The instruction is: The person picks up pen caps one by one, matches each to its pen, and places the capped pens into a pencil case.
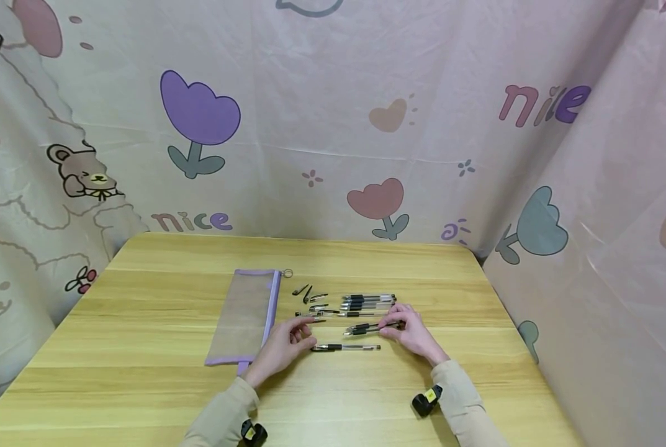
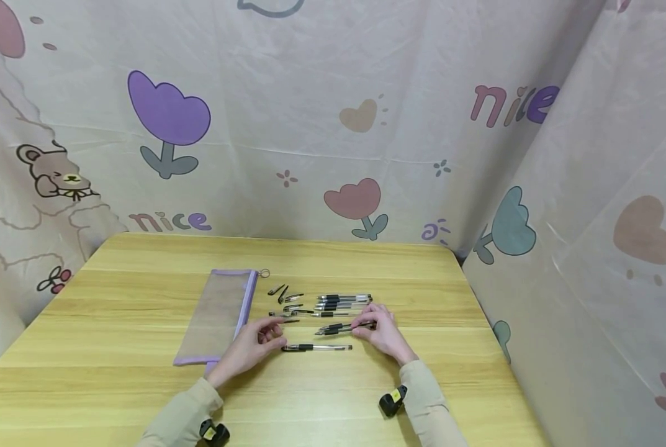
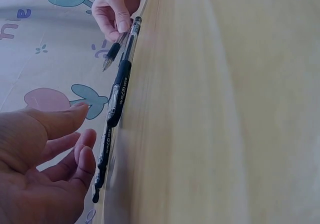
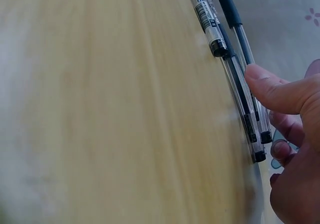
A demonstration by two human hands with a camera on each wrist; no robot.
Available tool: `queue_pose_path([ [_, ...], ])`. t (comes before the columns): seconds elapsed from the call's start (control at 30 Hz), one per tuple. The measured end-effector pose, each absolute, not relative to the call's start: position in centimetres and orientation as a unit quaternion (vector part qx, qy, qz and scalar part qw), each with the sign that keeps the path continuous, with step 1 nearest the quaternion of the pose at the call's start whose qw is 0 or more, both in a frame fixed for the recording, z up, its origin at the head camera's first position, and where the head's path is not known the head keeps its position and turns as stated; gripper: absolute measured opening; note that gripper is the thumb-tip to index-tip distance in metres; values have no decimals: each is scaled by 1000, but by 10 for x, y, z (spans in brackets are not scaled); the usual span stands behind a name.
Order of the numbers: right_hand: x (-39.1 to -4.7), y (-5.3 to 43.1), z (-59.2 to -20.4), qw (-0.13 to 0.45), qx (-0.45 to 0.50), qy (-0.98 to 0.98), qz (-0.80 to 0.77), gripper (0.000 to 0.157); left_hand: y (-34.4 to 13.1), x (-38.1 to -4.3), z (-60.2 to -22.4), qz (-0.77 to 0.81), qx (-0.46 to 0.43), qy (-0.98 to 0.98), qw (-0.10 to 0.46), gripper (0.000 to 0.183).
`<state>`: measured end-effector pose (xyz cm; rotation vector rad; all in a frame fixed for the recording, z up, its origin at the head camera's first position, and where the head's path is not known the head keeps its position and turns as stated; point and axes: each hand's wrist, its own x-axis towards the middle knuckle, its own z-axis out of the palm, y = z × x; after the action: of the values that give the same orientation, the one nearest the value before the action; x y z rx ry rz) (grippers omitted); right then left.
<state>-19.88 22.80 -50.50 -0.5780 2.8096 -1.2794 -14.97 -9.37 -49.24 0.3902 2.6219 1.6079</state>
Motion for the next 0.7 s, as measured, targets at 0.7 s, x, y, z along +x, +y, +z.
queue_pose_path([
  [0.7, -194, 240, -498, 16, -160, 873, -460, 17, -87, -171, -488, 464, 93, 879, -55, 25],
])
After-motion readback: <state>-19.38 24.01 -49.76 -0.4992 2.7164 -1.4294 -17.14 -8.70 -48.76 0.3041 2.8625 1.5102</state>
